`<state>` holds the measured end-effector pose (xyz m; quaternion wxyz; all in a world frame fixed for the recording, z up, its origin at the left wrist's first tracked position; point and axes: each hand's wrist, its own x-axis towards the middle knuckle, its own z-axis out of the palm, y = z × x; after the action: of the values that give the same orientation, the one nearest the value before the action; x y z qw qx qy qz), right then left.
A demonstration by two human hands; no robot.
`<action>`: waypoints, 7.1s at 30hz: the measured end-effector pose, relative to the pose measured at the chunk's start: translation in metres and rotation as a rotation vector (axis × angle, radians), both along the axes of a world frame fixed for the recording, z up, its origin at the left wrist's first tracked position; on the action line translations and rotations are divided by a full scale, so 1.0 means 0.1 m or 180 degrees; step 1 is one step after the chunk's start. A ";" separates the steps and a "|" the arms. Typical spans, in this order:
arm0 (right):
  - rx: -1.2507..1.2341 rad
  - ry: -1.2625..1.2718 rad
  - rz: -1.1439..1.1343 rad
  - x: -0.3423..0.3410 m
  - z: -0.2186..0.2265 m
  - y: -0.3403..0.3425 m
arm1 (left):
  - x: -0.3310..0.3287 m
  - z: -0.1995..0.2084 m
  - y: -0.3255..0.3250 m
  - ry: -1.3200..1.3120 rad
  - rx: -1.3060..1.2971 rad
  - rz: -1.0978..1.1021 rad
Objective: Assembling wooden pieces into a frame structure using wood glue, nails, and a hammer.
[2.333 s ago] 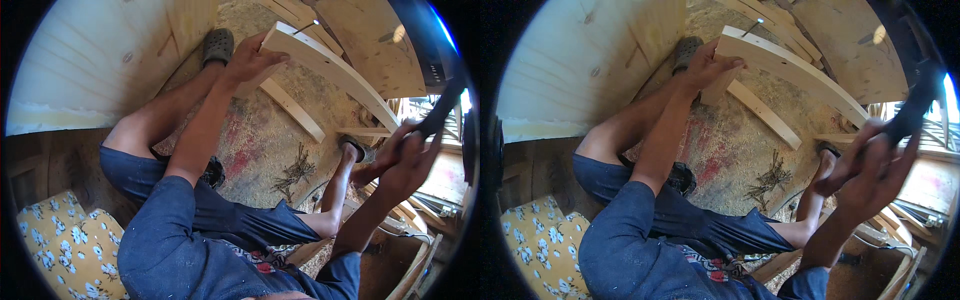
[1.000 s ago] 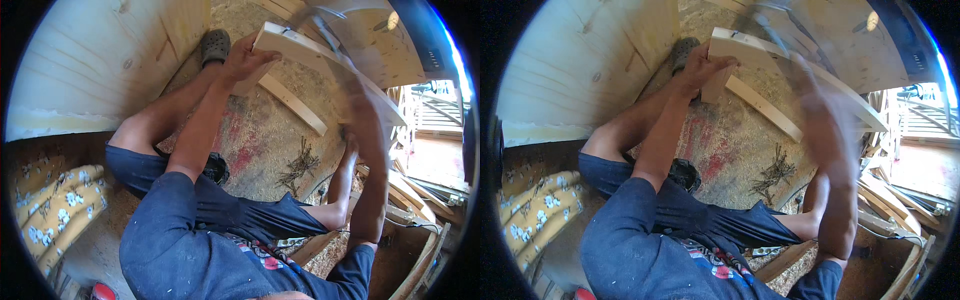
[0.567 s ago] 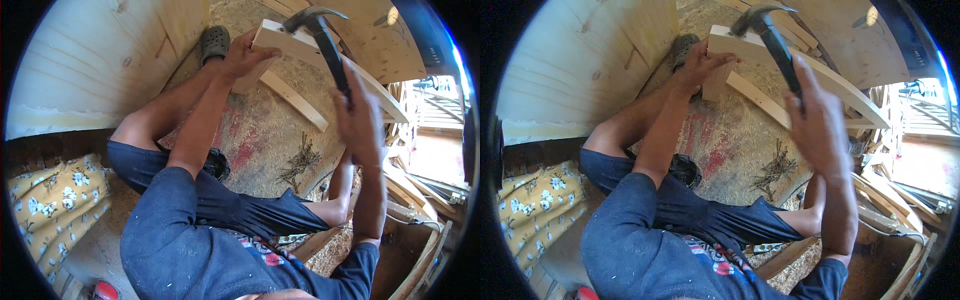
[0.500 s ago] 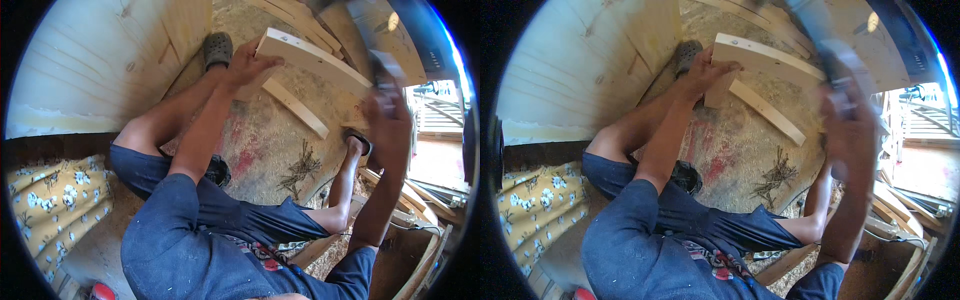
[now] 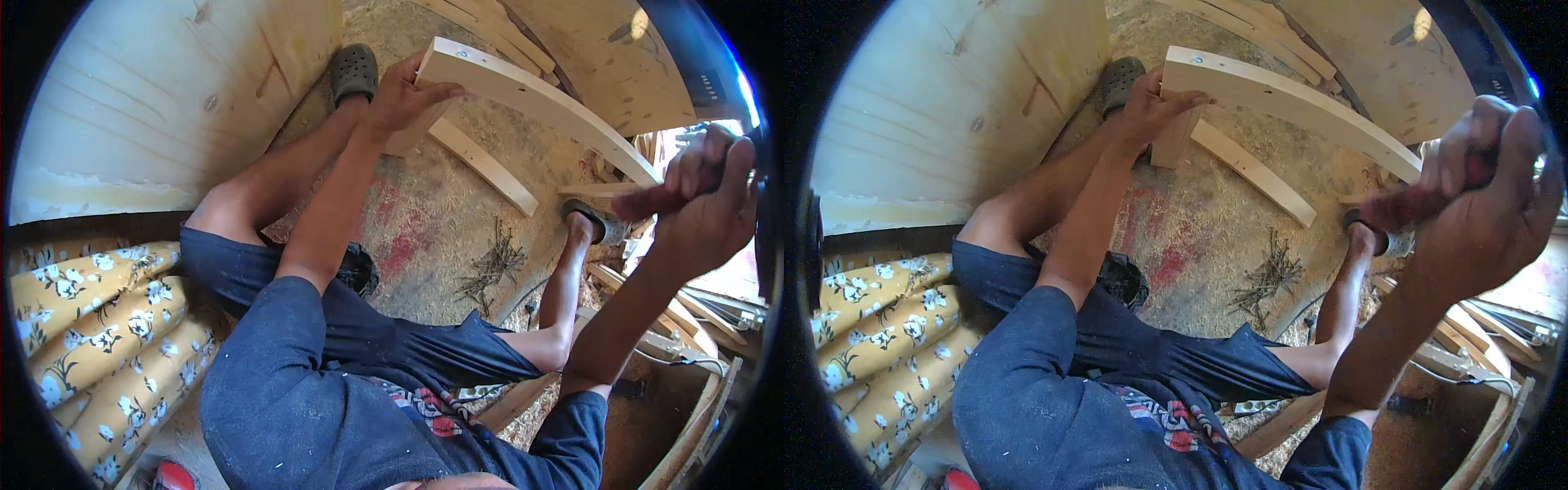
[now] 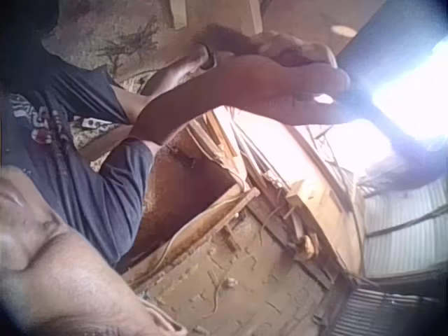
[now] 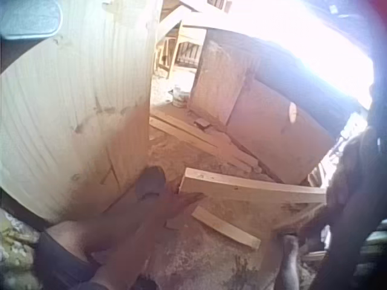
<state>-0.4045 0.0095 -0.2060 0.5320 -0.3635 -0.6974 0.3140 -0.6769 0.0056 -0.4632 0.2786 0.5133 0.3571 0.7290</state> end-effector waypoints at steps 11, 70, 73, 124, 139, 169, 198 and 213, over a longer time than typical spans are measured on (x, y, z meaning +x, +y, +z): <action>0.0229 -0.1354 0.0613 0.18 -1.11 -0.04 | -0.20 0.14 0.08 0.0210 -0.0777 0.0315; -0.0810 -0.3941 0.0085 1.96 -4.39 0.40 | 0.39 0.30 -0.34 0.4247 -0.0477 0.2104; -0.0570 -0.3490 0.0101 2.00 -4.27 0.55 | 0.05 0.19 -0.20 0.2251 -0.0886 0.1444; -0.0896 -0.4020 0.0907 -0.33 -3.20 0.03 | -0.67 -0.65 0.55 -0.0426 -0.0927 0.0210; -0.3277 -0.1659 0.1442 0.47 -3.72 -0.30 | -0.38 -0.20 0.57 0.0474 -0.1116 0.0382; 0.0073 -0.3091 0.1248 0.90 -2.90 0.39 | 0.03 -0.39 0.31 0.1355 -0.0562 0.0490; 0.0825 -0.1414 0.1040 -0.44 -1.61 0.64 | -0.55 -0.96 0.60 0.0204 -0.1642 0.0378; 0.1679 -0.1250 0.1169 -0.37 -1.66 0.82 | -0.42 -0.96 0.62 0.0135 -0.1464 0.0243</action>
<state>-0.4418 0.0912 -0.3721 0.3982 -0.1361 -0.8966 0.1380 -0.7186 0.0674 -0.5587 0.3529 0.4377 0.5388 0.6274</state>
